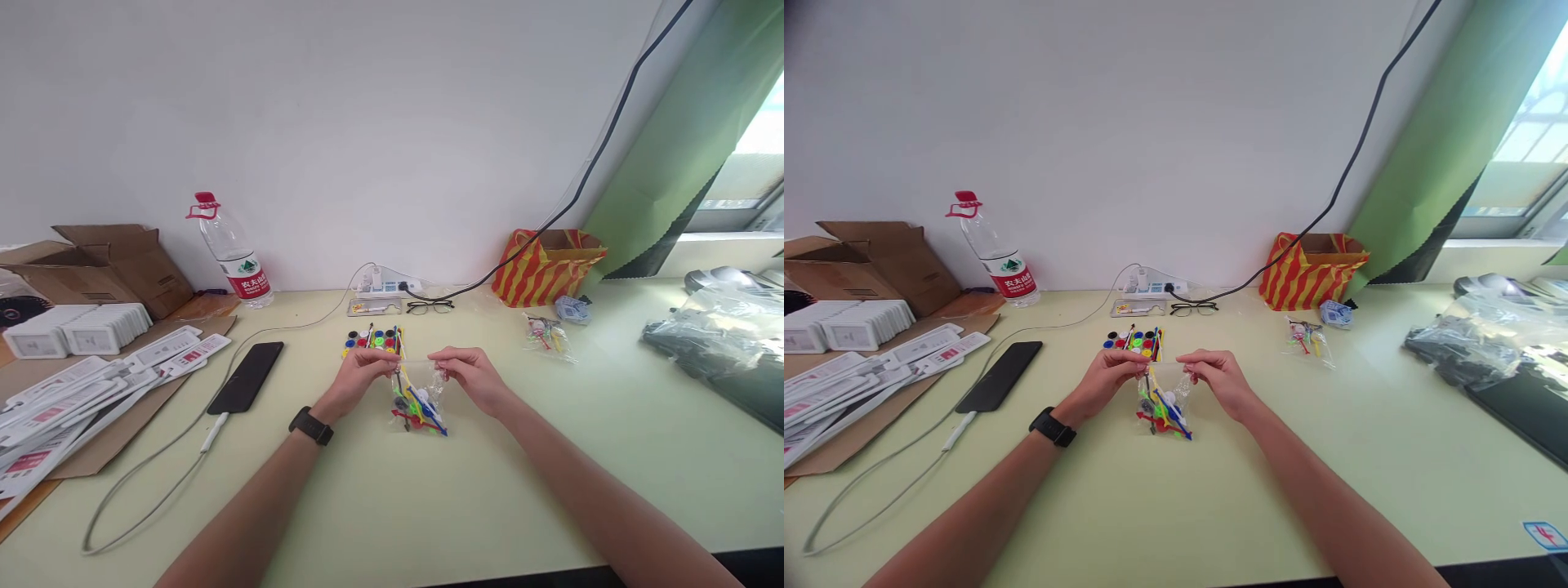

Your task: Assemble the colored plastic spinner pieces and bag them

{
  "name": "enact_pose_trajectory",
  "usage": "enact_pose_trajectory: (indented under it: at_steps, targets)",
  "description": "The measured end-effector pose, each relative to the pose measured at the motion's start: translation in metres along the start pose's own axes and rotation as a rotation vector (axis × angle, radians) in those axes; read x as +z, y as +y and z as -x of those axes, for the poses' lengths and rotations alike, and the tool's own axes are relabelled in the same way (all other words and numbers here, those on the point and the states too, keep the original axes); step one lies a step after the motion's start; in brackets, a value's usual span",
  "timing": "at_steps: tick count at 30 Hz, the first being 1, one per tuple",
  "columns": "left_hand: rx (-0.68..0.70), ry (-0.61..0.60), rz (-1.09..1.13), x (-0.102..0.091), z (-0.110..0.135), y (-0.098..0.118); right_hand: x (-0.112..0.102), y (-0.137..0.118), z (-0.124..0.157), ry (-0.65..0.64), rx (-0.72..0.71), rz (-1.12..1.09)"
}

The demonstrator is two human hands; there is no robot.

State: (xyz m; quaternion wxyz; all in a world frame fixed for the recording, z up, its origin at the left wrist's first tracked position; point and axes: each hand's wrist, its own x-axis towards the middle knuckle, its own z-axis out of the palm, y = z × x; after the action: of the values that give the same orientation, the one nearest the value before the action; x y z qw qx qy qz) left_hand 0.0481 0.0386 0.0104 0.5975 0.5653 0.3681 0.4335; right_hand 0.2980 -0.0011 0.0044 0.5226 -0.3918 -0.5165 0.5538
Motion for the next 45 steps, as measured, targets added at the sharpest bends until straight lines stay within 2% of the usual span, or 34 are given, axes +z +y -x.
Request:
enact_pose_trajectory:
  at_steps: [4, 11, 15, 20, 24, 29, 38, 45]
  targets:
    - [0.020, -0.004, -0.001, 0.000, 0.000, -0.002, 0.000, -0.004, 0.001, -0.031, -0.079, 0.060]
    - [0.098, -0.063, -0.236, 0.001, -0.001, -0.004, 0.000, -0.005, 0.003, -0.004, -0.215, 0.377]
    - [0.136, -0.107, -0.307, 0.003, 0.000, -0.004, 0.000, -0.005, 0.003, 0.015, -0.222, 0.461]
    - [0.178, -0.105, -0.394, 0.005, 0.002, -0.002, 0.001, -0.006, 0.003, -0.049, -0.122, 0.393]
    - [0.184, -0.100, -0.345, 0.003, 0.002, -0.001, 0.000, -0.007, 0.002, -0.028, -0.114, 0.313]
    - [0.134, -0.102, -0.224, 0.002, 0.003, 0.002, -0.003, -0.007, 0.001, 0.005, -0.141, 0.277]
    - [0.130, 0.015, -0.190, 0.001, 0.001, -0.001, -0.003, -0.005, 0.001, -0.014, -0.240, 0.203]
    - [0.096, -0.006, -0.162, 0.016, 0.008, 0.005, 0.003, -0.007, 0.004, -0.016, -0.288, 0.224]
